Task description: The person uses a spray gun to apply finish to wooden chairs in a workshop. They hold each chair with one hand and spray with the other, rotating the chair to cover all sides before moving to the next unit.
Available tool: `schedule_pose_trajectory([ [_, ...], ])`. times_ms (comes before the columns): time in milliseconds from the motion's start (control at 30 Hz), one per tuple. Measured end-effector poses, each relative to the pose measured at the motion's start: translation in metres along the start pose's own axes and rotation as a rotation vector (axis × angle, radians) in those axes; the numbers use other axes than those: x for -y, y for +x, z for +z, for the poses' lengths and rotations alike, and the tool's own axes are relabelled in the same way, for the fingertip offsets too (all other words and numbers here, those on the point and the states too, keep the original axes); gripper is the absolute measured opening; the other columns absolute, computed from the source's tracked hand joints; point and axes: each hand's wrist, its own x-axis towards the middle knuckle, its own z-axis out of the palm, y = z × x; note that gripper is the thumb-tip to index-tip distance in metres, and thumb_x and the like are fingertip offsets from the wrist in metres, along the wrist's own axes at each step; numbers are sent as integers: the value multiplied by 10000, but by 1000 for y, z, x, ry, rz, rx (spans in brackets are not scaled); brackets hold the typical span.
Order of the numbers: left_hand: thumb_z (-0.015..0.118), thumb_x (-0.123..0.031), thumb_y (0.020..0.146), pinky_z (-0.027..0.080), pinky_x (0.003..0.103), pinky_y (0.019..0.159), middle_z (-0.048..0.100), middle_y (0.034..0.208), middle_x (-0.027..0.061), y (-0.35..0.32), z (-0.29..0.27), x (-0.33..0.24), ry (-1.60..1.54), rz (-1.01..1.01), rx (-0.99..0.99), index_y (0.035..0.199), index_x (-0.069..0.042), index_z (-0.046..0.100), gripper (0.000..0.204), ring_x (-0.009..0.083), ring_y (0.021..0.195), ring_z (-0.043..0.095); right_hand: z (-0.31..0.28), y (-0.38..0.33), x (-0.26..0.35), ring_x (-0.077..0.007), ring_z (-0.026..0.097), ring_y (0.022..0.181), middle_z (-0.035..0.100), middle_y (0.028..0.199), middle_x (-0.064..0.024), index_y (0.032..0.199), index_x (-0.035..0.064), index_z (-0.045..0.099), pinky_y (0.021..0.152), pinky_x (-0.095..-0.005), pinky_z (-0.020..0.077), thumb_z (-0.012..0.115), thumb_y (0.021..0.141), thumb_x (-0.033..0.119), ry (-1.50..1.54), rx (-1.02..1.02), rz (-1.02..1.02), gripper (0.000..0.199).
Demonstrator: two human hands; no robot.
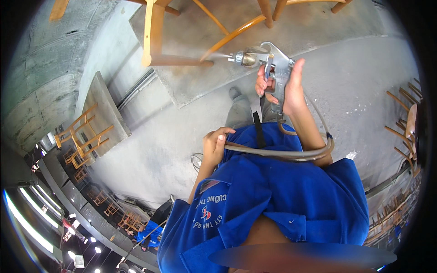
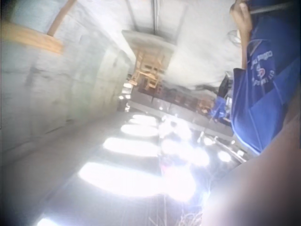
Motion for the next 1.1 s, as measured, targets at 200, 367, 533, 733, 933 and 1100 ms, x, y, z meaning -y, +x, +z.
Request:
schedule_pose_trajectory([
  [200, 464, -470, 969, 409, 369, 549, 499, 562, 69, -5, -32, -17, 4, 137, 27, 1012, -51, 712, 489, 245, 533, 530, -15, 64, -82, -117, 591, 618, 574, 674, -14, 931, 67, 603, 383, -217, 297, 190, 871, 848, -192, -235, 98, 886],
  [367, 505, -466, 947, 418, 365, 561, 506, 565, 68, -31, -81, 27, 8, 78, 70, 1046, -57, 702, 464, 246, 537, 533, -56, 96, -170, -142, 612, 595, 600, 665, -27, 847, 81, 614, 426, -249, 318, 280, 909, 793, -213, -564, 129, 789],
  [533, 625, -465, 849, 422, 354, 568, 528, 586, 62, -61, -143, 89, -96, 87, 90, 1103, -75, 689, 470, 243, 538, 523, -70, 110, -252, -143, 593, 521, 596, 629, -19, 787, 77, 629, 442, -281, 371, 452, 909, 724, -503, -705, 47, 682],
  [733, 769, -519, 696, 382, 327, 537, 509, 593, 47, -96, -197, 172, -3, 164, 56, 1087, -75, 692, 597, 195, 538, 496, 11, 125, -310, -349, 690, 781, 699, 842, -176, 878, 4, 647, 702, -422, 533, 653, 903, 467, -1401, -433, 30, 464],
  [933, 769, -599, 729, 327, 273, 514, 464, 569, -3, -91, -224, 226, -384, 125, -19, 1043, -62, 693, 627, 94, 540, 446, 134, 106, -262, -399, 654, 951, 684, 982, -232, 1142, 58, 636, 816, -466, 521, 671, 884, 351, -1994, -95, -7, 392],
  [1100, 719, -665, 756, 275, 241, 512, 448, 558, -63, -21, -218, 209, -496, 298, 180, 1042, -23, 673, 704, 39, 532, 386, 221, 22, -194, -385, 655, 934, 679, 994, -205, 1166, 34, 597, 815, -473, 515, 696, 847, 236, -2070, -150, -421, 391],
])
